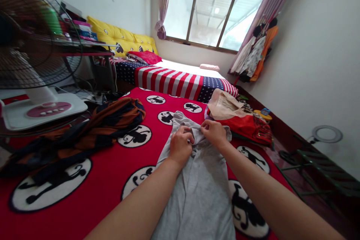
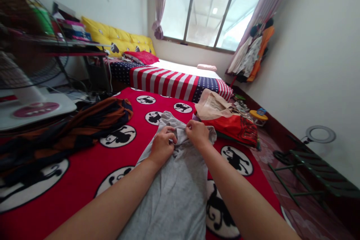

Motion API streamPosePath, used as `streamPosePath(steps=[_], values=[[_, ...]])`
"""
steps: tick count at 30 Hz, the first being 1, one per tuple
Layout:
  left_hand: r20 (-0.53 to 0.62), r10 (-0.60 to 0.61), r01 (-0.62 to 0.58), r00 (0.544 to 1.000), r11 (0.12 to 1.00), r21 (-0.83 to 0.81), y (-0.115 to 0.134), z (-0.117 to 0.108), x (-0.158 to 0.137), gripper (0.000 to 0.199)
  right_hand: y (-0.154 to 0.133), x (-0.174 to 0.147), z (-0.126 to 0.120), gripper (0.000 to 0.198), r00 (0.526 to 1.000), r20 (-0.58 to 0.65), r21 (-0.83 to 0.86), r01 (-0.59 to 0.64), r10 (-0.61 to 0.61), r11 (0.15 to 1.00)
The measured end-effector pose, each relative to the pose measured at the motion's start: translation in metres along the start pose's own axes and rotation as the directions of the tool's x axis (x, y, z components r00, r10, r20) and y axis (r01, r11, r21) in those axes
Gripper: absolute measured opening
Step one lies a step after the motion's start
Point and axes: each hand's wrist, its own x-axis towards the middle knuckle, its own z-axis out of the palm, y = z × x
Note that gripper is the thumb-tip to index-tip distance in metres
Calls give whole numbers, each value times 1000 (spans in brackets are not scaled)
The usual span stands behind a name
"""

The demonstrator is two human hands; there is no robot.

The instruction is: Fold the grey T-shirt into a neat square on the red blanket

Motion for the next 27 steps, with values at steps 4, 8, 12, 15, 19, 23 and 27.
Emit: streamPosePath(steps=[4, 8, 12, 15, 19, 23, 27], values=[[39, -23, 20, 999, 998, 66, 3, -3, 0, 27, -5, 5, 0, 15, 1000, -21, 18, -6, 7, 1000], [90, -61, 49, 994, 990, 131, 6, -4, 0, 25, -9, 4, 3, 10, 1000, 12, 44, 25, -25, 999], [85, -108, 92, 991, 982, 168, 11, -5, -2, 19, -7, 11, 1, 12, 998, -44, 111, -40, 45, 993], [30, -157, 150, 987, 974, 168, 12, -5, -1, 8, -5, 27, -3, 19, 991, -72, 225, -96, 114, 970], [-74, -278, 281, 958, 959, 33, 4, -6, 6, 24, -9, 46, 2, 16, 994, -3, 391, -101, 112, 915], [-142, -336, 330, 931, 942, -69, -5, -6, 12, 31, -18, 54, 18, 16, 997, 54, 509, -76, 56, 857], [-139, -340, 335, 930, 940, -60, -6, -6, 11, 30, -19, 54, 27, 28, 1000, 16, 534, -7, -2, 846]])
